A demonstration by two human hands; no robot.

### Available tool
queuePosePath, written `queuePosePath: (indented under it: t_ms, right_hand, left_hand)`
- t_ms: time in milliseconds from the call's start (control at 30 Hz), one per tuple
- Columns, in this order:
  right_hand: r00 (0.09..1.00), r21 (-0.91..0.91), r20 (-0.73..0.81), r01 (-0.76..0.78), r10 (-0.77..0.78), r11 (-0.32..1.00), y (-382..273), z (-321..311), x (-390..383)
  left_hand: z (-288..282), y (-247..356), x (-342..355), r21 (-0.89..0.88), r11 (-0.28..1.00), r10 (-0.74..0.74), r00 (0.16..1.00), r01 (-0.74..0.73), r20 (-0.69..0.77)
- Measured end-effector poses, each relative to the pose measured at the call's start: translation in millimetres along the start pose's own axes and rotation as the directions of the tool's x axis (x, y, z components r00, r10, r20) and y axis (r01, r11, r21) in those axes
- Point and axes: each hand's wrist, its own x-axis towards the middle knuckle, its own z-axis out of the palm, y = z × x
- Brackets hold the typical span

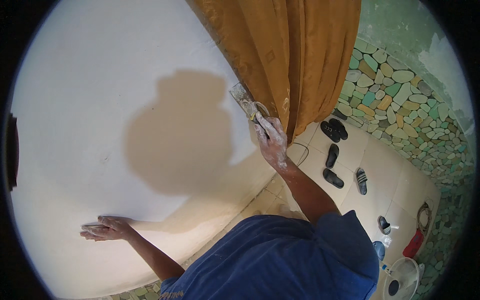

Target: Repairing and applying plaster to a wall using a putty knife.

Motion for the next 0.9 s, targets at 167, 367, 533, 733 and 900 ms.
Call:
queuePosePath:
  t_ms: [167,367,533,733,900]
  right_hand:
    - [0.999,-0.022,0.037,-0.038,0.039,0.999,3,-20,-17]
    - [0.999,-0.045,0.022,0.027,-0.026,0.999,2,-5,10]
    - [0.999,-0.044,0.025,0.023,-0.022,0.999,-4,-12,-1]
    - [0.999,-0.080,0.039,-0.016,0.019,0.997,-2,-10,5]
    - [0.992,0.000,-0.051,0.112,-0.112,0.994,-35,9,52]
  left_hand:
    - [-3,1,3,0.007,1.000,0.013,1.000,-0.013,-0.006]
    - [1,5,3,0.014,0.999,-0.037,0.999,0.037,0.007]
    - [0,0,2,0.014,1.000,0.001,1.000,-0.001,-0.005]
    - [-3,7,5,0.039,0.999,-0.001,1.000,0.001,0.004]
    - [-5,-9,1,0.027,0.997,0.068,0.998,-0.067,-0.018]
